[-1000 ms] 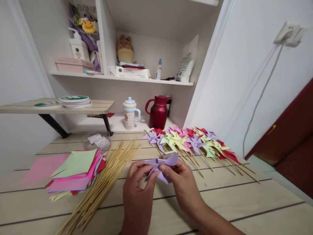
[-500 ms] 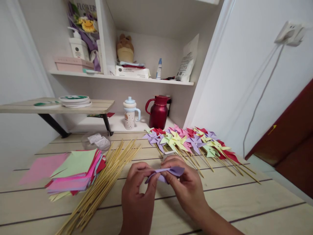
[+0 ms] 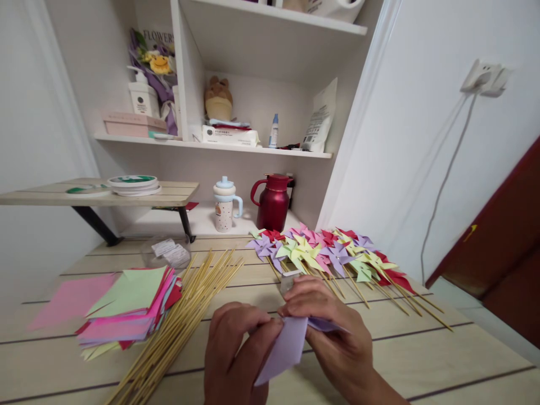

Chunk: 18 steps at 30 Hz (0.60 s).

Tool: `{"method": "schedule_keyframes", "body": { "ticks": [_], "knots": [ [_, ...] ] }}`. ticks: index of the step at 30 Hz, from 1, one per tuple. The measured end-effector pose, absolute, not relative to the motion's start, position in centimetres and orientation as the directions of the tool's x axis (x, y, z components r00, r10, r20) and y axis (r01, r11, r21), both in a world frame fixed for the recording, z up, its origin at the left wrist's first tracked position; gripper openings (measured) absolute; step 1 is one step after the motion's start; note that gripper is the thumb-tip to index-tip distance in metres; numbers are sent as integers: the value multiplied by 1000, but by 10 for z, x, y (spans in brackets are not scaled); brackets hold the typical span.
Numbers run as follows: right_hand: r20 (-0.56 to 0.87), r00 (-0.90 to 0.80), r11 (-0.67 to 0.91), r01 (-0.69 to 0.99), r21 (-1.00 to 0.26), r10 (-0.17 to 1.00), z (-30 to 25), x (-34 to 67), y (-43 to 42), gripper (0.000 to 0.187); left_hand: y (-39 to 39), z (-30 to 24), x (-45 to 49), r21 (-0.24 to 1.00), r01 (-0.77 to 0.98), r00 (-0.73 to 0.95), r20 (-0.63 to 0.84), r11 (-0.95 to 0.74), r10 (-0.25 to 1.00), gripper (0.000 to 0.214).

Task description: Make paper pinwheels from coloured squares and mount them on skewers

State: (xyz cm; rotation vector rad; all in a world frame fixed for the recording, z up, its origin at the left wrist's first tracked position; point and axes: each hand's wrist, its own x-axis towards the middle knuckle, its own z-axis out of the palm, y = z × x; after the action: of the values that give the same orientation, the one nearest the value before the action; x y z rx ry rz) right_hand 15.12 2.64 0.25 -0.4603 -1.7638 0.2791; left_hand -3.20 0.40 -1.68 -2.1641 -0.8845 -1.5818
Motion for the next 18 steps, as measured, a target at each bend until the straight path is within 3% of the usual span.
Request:
{"method": "schedule_keyframes", "body": {
  "ticks": [10, 18],
  "knots": [
    [847, -283, 893, 152, -424, 450, 10, 156, 26, 14, 1, 2, -32, 64, 622, 174, 961, -780, 217, 23],
    [846, -256, 880, 224, -418, 467, 9, 152, 24, 15, 2, 3, -29, 63, 623, 179, 959, -780, 220, 20]
  ]
}}
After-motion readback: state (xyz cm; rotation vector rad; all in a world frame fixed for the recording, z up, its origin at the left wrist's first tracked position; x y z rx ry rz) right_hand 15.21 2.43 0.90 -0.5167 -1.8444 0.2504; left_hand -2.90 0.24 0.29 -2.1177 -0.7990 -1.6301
